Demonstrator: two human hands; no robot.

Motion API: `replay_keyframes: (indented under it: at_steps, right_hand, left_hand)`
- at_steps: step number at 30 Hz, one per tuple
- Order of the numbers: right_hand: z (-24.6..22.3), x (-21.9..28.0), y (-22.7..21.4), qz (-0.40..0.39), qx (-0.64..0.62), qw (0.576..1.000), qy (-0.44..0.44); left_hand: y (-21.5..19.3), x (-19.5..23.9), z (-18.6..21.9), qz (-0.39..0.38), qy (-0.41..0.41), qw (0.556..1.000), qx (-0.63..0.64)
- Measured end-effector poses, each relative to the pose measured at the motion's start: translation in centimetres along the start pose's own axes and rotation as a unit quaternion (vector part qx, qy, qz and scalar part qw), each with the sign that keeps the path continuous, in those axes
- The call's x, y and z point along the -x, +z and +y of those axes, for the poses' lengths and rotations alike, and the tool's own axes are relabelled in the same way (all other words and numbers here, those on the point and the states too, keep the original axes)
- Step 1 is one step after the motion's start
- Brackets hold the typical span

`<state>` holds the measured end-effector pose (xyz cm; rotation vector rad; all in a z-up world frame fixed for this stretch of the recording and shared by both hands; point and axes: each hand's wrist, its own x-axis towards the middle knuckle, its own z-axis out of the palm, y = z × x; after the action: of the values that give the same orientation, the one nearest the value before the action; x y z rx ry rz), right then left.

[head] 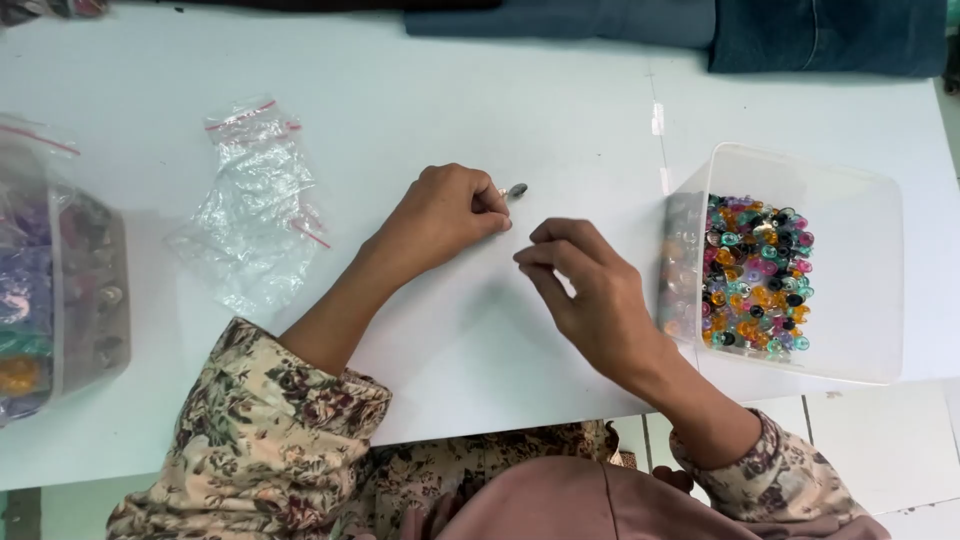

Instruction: The person sorts colorful buttons from a plastic container onto a white table, then places them into small zip-lock bags. The process repeats with different button types, including dark and metallic ones, which are also bagged.

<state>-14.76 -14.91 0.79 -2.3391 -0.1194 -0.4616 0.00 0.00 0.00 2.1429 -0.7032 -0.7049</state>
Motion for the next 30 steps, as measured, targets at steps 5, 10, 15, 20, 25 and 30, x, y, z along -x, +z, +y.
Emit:
replay_keyframes:
  at_steps: [5,10,15,20,25,30]
  right_hand:
    - [3.1,-2.2,1.6,-0.012,0.000,0.999,0.040]
    - [4.1,-2.7,2.6,-0.025,0.006,0.999,0.029]
    - [3.2,-2.4,2.2,-0.027,0.009,0.999,0.015]
    - [1.1,-0.6,0.0,0.001,0.011,1.000,0.000]
    - [-2.6,1.2,-4.6,0.025,0.018,0.999,-0.009]
    - [-3.0,1.7,-11.5,-0.061,0.067,0.995,-0.045]
  left_hand:
    - [1.0,-0.8,-1.2,0.036,0.026,0.999,-0.025]
    - [1.4,-1.1,-1.8,0.054,0.031,0.997,-0.038]
    - [1.0,-0.7,-1.4,0.046,0.039,0.998,-0.029]
    - [-0.9,1.2,1.3,0.062,0.055,0.995,-0.047]
    - [-0.8,2.1,5.4,0.054,0.102,0.993,-0.022]
    - [1.9,1.1,10.3,-0.033,0.202,0.978,-0.030]
